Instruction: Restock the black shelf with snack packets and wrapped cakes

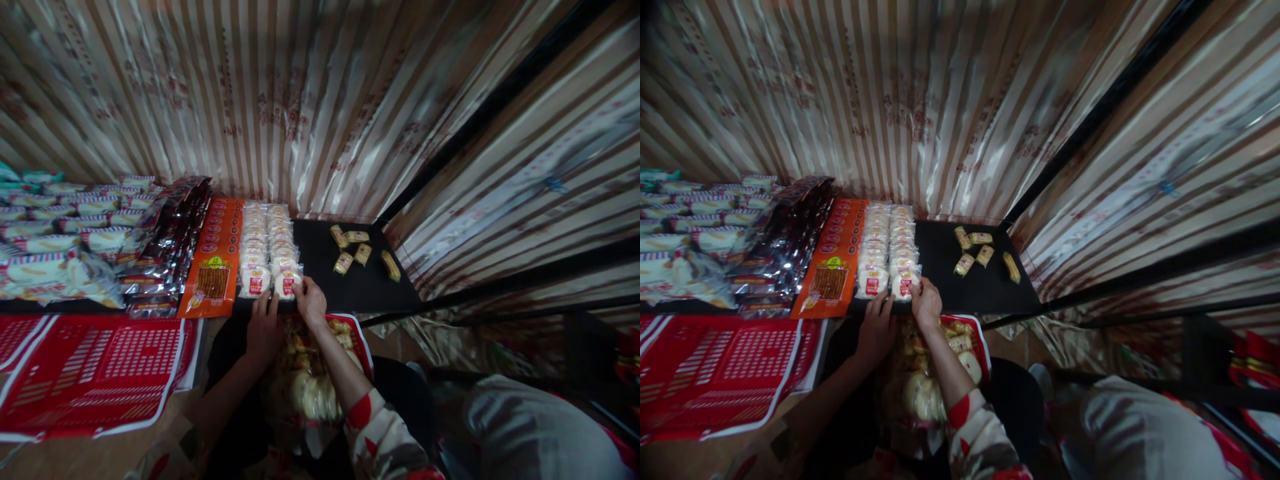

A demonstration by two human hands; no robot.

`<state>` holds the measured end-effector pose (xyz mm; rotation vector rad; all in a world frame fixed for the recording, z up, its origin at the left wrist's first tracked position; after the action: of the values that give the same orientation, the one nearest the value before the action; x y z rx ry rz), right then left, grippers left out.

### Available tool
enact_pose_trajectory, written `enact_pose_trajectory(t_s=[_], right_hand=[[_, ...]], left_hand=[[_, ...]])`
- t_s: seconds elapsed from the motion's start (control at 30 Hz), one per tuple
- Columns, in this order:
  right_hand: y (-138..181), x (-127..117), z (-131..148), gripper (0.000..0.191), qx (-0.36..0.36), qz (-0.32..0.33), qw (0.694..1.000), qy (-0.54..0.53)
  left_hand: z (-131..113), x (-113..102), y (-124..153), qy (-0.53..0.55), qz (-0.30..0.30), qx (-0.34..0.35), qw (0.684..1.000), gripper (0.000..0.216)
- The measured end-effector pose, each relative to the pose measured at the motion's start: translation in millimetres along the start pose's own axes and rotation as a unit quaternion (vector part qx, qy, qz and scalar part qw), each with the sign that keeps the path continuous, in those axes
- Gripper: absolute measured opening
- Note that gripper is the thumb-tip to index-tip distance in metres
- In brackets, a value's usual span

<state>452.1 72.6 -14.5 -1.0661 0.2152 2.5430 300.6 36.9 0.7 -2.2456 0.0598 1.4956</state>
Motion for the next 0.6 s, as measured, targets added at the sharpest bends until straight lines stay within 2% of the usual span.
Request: enact_pose_trajectory(t_s=[0.6], right_hand=[[-23,11,15,0.033,-0.032,-0.03,0.999,-0.03]], left_hand=[[2,7,3,-0.008,0.019,0.025,0.999,0.036]])
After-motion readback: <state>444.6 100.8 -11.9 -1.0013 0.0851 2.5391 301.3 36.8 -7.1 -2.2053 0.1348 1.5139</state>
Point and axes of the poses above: each hand's wrist, its own y-axis away from the middle knuckle, its own x-axis out of the palm, z = x × y, the point moved 10 cm from there along -y, towards the middle knuckle, and after that the axes turned 11 degrees about -y, right-handed, at the moved point
